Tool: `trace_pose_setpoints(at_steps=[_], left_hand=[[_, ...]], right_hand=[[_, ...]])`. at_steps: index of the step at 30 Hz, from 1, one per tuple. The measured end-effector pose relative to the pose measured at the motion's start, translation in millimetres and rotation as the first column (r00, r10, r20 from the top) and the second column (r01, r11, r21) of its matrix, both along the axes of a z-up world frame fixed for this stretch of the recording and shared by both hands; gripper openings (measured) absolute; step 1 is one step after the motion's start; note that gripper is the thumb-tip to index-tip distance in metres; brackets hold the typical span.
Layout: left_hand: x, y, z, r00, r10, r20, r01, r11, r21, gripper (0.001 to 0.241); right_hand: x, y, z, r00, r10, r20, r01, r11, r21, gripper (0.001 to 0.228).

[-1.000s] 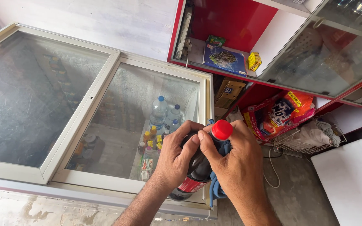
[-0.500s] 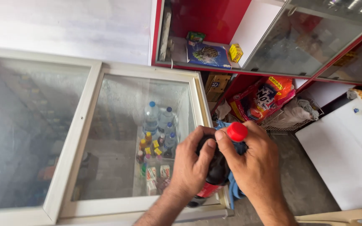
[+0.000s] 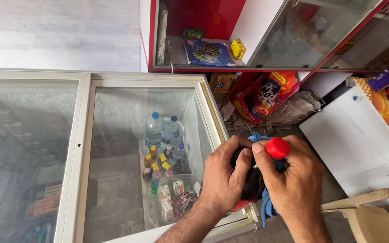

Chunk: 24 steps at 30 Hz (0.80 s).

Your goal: Wiping beverage bottles with a cloth and placing them into a glass-top freezer.

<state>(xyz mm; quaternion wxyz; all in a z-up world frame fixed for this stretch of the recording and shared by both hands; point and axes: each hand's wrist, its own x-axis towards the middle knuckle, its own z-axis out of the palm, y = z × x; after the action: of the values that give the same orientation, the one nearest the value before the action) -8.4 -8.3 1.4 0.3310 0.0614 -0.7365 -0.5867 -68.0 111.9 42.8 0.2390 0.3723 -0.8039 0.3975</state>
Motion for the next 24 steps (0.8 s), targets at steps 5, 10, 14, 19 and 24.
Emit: trace_pose_setpoints(at_steps=[5, 10, 14, 19, 24], left_hand=[[-5, -3, -6, 0.998, -0.039, -0.039, 0.038, 0.999, -0.008, 0.028], [-7, -5, -13, 0.997, -0.064, -0.049, 0.063, 0.998, -0.016, 0.035], [-9, -11, -17, 0.996, -0.085, -0.005, 0.085, 0.996, 0.015, 0.041], [-10, -16, -16, 0.998, -0.062, 0.022, 0.062, 0.998, 0.013, 0.044], [-15, -17, -18, 0.997, -0.068, 0.020, 0.067, 0.997, 0.042, 0.043]], right_hand=[[-10, 0, 2, 0.992, -0.046, 0.120, 0.042, 0.998, 0.037, 0.021], [-16, 2, -1, 0.978, -0.091, 0.185, 0.079, 0.994, 0.069, 0.022], [-16, -5, -1, 0.990, -0.061, 0.128, 0.056, 0.997, 0.047, 0.021], [-16, -13, 1, 0.996, -0.031, 0.083, 0.030, 0.999, 0.010, 0.022], [-19, -16, 2, 1.000, -0.015, -0.001, 0.015, 0.999, 0.029, 0.022]])
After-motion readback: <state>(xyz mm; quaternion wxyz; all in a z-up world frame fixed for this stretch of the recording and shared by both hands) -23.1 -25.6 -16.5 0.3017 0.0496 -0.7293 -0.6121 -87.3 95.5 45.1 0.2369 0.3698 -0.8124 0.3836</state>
